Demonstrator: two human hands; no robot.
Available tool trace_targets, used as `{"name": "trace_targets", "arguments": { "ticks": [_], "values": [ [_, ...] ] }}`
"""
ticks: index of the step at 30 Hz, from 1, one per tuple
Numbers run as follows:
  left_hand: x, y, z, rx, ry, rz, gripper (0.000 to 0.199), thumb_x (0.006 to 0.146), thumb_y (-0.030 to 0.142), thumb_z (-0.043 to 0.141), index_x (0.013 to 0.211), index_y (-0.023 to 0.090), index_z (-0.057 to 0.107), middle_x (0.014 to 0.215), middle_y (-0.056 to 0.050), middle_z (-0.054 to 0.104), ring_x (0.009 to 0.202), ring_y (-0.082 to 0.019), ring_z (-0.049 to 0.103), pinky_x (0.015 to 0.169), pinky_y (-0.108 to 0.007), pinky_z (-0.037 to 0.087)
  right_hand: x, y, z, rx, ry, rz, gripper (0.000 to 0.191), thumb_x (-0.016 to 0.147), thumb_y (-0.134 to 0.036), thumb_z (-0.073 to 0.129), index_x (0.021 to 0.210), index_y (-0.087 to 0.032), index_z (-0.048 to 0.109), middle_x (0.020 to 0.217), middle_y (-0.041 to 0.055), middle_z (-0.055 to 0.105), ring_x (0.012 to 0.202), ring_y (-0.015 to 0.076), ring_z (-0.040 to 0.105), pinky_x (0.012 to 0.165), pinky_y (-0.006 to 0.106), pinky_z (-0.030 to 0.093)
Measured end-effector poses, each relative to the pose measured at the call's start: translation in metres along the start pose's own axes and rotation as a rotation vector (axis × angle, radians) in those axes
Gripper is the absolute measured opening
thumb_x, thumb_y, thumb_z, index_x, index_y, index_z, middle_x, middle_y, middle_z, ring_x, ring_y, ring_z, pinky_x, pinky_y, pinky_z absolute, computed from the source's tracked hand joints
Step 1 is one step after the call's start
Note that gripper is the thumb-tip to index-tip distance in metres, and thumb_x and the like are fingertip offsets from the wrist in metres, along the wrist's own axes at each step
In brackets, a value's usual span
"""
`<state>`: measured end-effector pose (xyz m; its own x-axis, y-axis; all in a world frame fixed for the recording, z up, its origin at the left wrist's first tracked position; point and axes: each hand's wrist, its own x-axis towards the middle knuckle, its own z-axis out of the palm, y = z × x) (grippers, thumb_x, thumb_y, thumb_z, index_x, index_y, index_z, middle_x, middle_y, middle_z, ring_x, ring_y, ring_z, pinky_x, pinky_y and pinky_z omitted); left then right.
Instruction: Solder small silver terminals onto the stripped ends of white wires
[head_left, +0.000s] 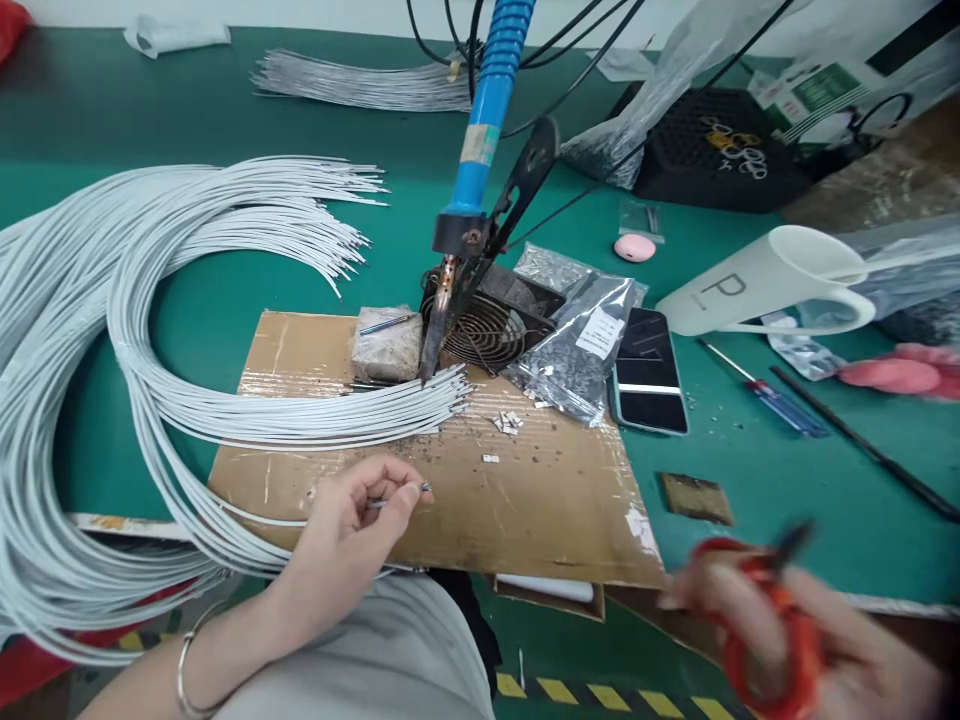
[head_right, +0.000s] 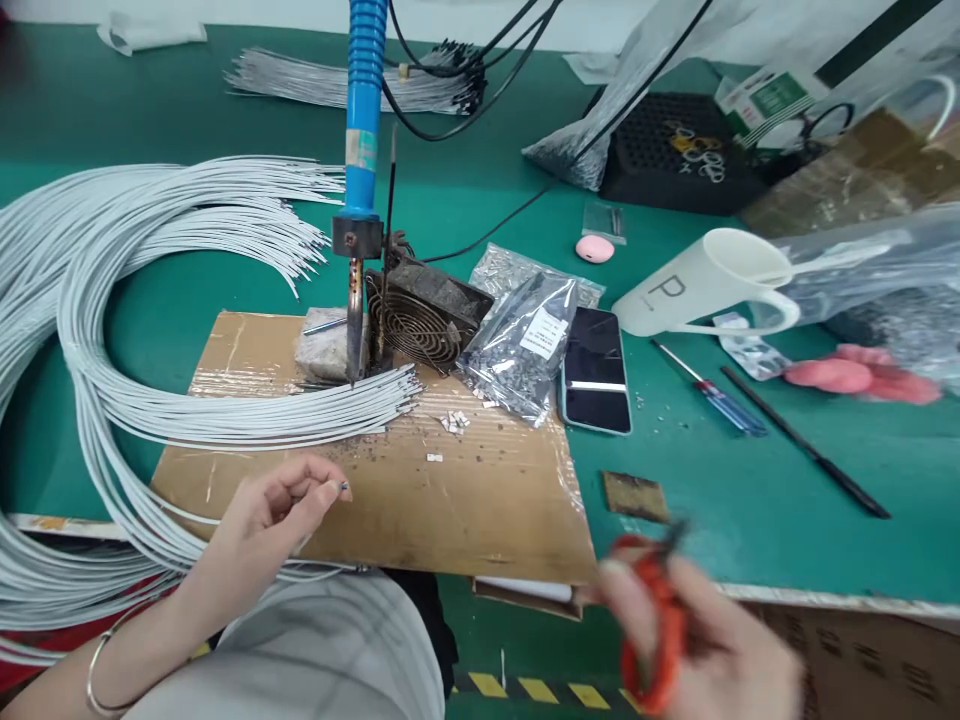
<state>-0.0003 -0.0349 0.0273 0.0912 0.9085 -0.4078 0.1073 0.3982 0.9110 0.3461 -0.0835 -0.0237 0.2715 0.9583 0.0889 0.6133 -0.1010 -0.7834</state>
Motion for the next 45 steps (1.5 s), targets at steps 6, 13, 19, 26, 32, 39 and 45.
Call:
{"name": "trace_targets", "arguments": {
  "ticks": [6,13,19,26,32,39,45],
  "values": [
    [-0.006,0.002,0.002,-0.017,0.013,0.000,0.022,0.089,0.038,0.063,0.083,0.016,0.065,0.060,0.006,0.044,0.050,-0.009,0.026,0.044,-0.022,0.018,-0.021,-0.093,0.089,0.026,-0.509,-0.229,0.041,0.097,-0.032,0.066,0.067,-0.023,0.040,0.063,-0.0021,0.047,0.054,0.0130,0.045,0.048,0.025,0.034],
    [-0.014,-0.002,0.002,0.062,0.058,0.104,0.015,0.091,0.029,0.063,0.082,0.017,0.068,0.064,0.001,0.058,0.053,-0.011,0.043,0.047,-0.020,0.031,-0.017,-0.111,0.112,0.049,-0.577,-0.291,0.042,0.097,-0.029,0.059,0.068,-0.024,0.029,0.062,-0.0046,0.040,0.054,0.0106,0.038,0.049,0.024,0.029],
    [-0.016,-0.009,0.000,0.162,0.050,0.167,0.018,0.097,0.028,0.059,0.086,0.018,0.069,0.067,-0.001,0.063,0.056,-0.013,0.050,0.048,-0.021,0.036,-0.013,-0.117,0.113,0.102,-0.643,-0.245,0.041,0.094,-0.028,0.060,0.067,-0.023,0.031,0.062,-0.0046,0.041,0.055,0.0107,0.036,0.049,0.024,0.027],
    [-0.017,-0.013,-0.001,0.189,0.020,0.182,0.018,0.100,0.027,0.056,0.088,0.019,0.068,0.069,0.000,0.062,0.057,-0.013,0.051,0.048,-0.020,0.036,-0.010,-0.120,0.113,0.148,-0.674,-0.210,0.041,0.092,-0.024,0.061,0.065,-0.023,0.029,0.062,-0.0055,0.039,0.055,0.0102,0.033,0.050,0.024,0.025],
    [-0.017,-0.013,-0.001,0.164,0.013,0.177,0.019,0.101,0.028,0.056,0.088,0.019,0.067,0.067,0.001,0.060,0.055,-0.012,0.049,0.046,-0.021,0.033,-0.010,-0.120,0.114,0.184,-0.679,-0.188,0.043,0.090,-0.021,0.061,0.066,-0.023,0.026,0.061,-0.0062,0.034,0.055,0.0097,0.030,0.049,0.024,0.023],
    [-0.017,-0.015,-0.001,0.144,0.010,0.193,0.018,0.102,0.027,0.057,0.091,0.019,0.068,0.069,0.000,0.063,0.056,-0.012,0.050,0.048,-0.020,0.034,-0.010,-0.121,0.116,0.214,-0.671,-0.185,0.042,0.088,-0.017,0.058,0.064,-0.022,0.024,0.059,-0.0065,0.031,0.055,0.0091,0.027,0.047,0.023,0.021],
    [-0.015,-0.015,0.000,0.144,0.015,0.198,0.016,0.101,0.024,0.057,0.091,0.019,0.069,0.071,0.000,0.064,0.059,-0.012,0.053,0.049,-0.020,0.035,-0.011,-0.118,0.117,0.228,-0.644,-0.205,0.040,0.082,-0.010,0.057,0.063,-0.022,0.024,0.059,-0.0069,0.028,0.055,0.0090,0.025,0.047,0.022,0.020]
  ]
}}
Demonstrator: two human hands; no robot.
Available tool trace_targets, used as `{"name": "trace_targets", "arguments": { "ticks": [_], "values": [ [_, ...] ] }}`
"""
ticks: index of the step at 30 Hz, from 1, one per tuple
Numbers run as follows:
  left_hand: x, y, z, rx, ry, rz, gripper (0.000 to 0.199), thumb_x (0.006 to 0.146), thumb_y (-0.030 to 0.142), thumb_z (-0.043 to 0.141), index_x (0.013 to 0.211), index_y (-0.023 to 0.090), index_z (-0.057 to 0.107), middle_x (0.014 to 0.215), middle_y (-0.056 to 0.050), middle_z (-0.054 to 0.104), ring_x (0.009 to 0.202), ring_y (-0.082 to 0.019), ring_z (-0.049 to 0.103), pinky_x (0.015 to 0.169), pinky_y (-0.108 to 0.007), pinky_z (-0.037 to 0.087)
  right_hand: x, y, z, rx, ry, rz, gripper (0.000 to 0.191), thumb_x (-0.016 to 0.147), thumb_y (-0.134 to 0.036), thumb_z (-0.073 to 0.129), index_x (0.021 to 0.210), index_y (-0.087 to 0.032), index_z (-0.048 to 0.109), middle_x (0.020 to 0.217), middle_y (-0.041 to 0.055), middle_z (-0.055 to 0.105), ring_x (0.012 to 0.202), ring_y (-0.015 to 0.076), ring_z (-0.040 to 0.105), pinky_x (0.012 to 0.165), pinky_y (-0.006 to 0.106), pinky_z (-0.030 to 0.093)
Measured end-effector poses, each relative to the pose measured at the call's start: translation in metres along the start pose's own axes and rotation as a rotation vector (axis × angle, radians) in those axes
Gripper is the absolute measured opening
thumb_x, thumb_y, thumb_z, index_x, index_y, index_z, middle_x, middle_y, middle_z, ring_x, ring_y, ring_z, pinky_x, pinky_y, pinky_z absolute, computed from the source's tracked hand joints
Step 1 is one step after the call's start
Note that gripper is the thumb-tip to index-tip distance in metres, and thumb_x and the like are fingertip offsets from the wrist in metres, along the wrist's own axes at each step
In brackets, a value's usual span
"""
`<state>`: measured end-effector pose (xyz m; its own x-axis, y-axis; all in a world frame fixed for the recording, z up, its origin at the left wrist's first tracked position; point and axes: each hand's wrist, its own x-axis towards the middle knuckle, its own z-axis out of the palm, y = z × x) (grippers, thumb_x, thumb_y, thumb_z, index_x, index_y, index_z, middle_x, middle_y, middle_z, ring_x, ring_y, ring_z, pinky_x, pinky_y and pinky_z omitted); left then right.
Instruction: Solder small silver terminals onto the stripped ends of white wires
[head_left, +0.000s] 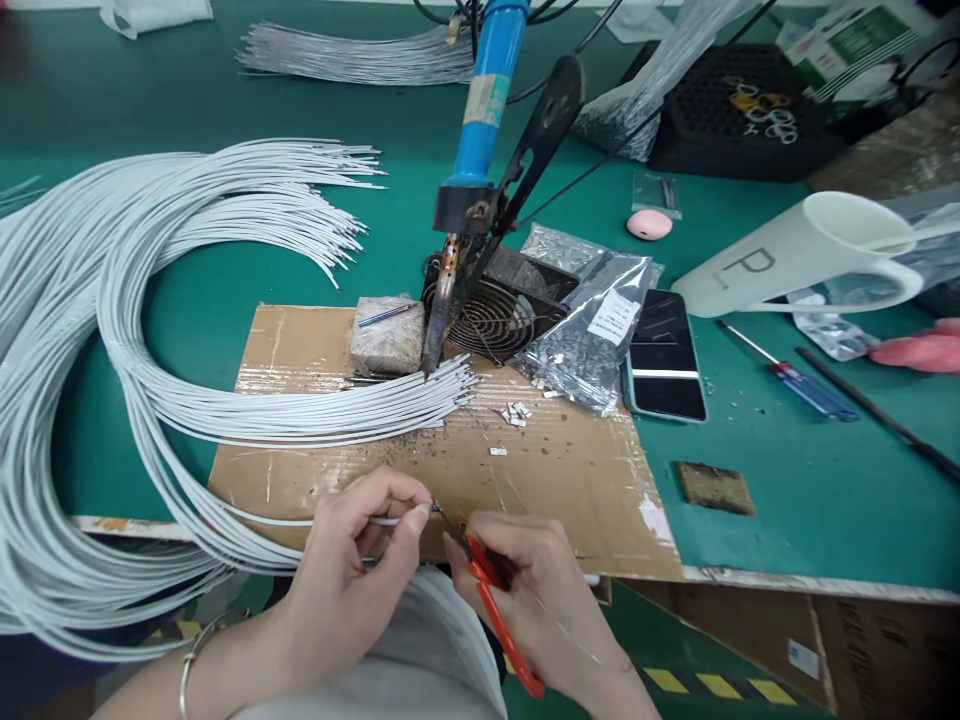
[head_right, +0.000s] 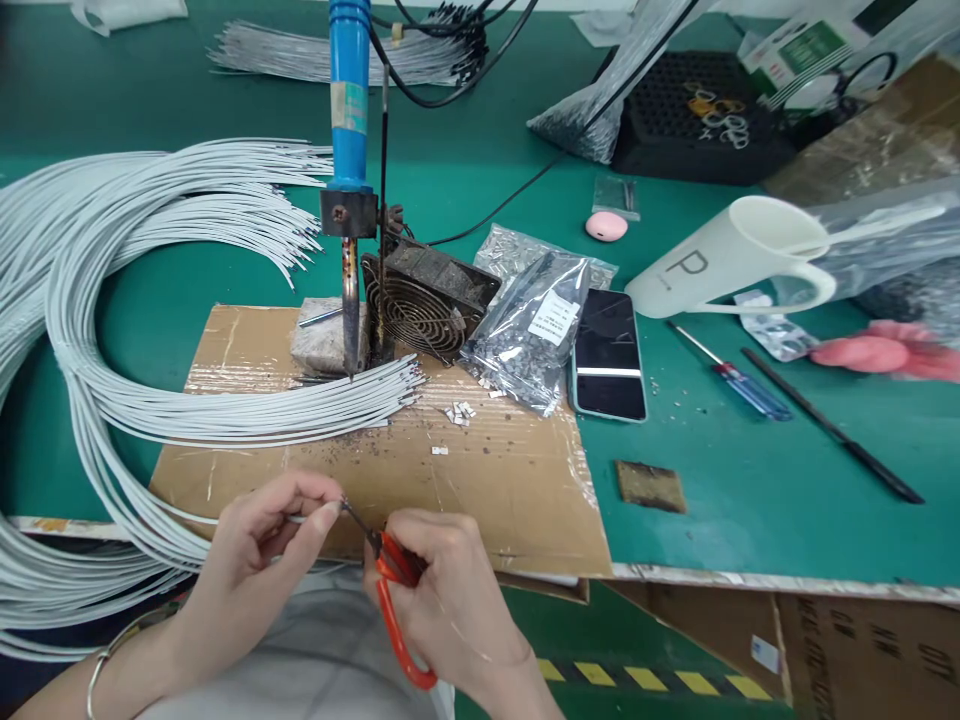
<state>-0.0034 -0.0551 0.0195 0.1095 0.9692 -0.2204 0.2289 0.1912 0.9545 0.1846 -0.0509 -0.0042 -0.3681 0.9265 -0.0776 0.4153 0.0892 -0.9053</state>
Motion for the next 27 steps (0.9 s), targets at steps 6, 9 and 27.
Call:
{"name": "trace_targets", "arguments": {
  "ticks": [6,9,27],
  "values": [
    [-0.001,-0.003,0.002,-0.023,-0.023,-0.029,0.017,0.101,0.025,0.056,0.091,0.019,0.069,0.071,0.000,0.062,0.059,-0.012,0.049,0.049,-0.022,0.033,-0.004,0.010,0.009,-0.001,0.039,-0.030,0.039,0.079,-0.007,0.055,0.063,-0.023,0.023,0.059,-0.0070,0.025,0.054,0.0094,0.023,0.046,0.023,0.019],
    [-0.001,-0.001,0.003,-0.067,-0.047,-0.074,0.019,0.101,0.028,0.057,0.089,0.018,0.068,0.070,0.000,0.060,0.057,-0.012,0.044,0.049,-0.023,0.030,-0.007,0.016,0.012,-0.030,0.103,-0.031,0.041,0.083,-0.009,0.055,0.063,-0.023,0.022,0.060,-0.0069,0.023,0.053,0.0093,0.023,0.047,0.023,0.019],
    [0.003,-0.005,-0.015,-0.290,-0.190,-0.262,0.028,0.101,0.045,0.064,0.090,0.019,0.066,0.068,0.005,0.047,0.059,-0.012,0.027,0.055,-0.026,0.023,0.000,0.019,0.001,-0.224,0.092,-0.186,0.036,0.083,-0.012,0.054,0.068,-0.023,0.023,0.058,-0.0063,0.034,0.051,0.0077,0.030,0.046,0.021,0.023]
  ]
}}
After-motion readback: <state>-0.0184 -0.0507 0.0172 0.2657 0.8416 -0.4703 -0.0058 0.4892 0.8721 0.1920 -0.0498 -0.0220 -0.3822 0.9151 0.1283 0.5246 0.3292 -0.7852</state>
